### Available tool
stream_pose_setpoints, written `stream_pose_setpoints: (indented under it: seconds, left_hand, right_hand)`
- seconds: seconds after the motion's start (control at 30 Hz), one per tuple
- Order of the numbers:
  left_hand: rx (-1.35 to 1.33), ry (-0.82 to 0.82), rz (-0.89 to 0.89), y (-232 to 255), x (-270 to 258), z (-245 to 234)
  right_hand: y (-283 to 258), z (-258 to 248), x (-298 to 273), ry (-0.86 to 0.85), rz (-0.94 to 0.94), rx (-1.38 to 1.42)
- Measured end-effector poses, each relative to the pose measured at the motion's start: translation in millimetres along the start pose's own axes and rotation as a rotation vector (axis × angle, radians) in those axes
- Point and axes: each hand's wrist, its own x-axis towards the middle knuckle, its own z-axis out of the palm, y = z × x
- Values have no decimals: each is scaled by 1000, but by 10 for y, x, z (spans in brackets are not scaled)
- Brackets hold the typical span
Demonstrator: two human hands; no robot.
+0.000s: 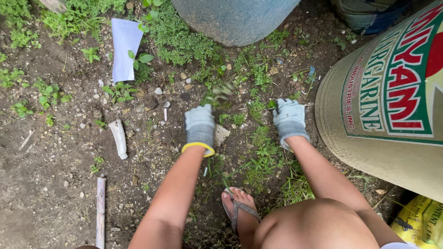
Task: The person pulls small plants and weeds from the ground by hand and using their gloved hands, working around a large bin and under a wooden structure.
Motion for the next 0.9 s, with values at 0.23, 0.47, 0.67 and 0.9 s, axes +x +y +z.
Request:
stream_pose_setpoints:
  seconds: [0.23, 0.47, 0.67, 0.9]
  left_hand:
    - [-167, 194, -290, -368, -238, -437]
    - [24, 10, 278, 649, -365, -214]
    - [142, 41, 360, 905, -79, 241]
    - [-115, 31, 185, 445, -296, 28]
  right_hand:
    - [26, 472, 66, 167, 191, 1156]
    - [-104, -97, -213, -185, 70, 468]
    - [-76, -110, -921, -298, -75, 128]
    - [-151, 237, -888, -317, -210, -58]
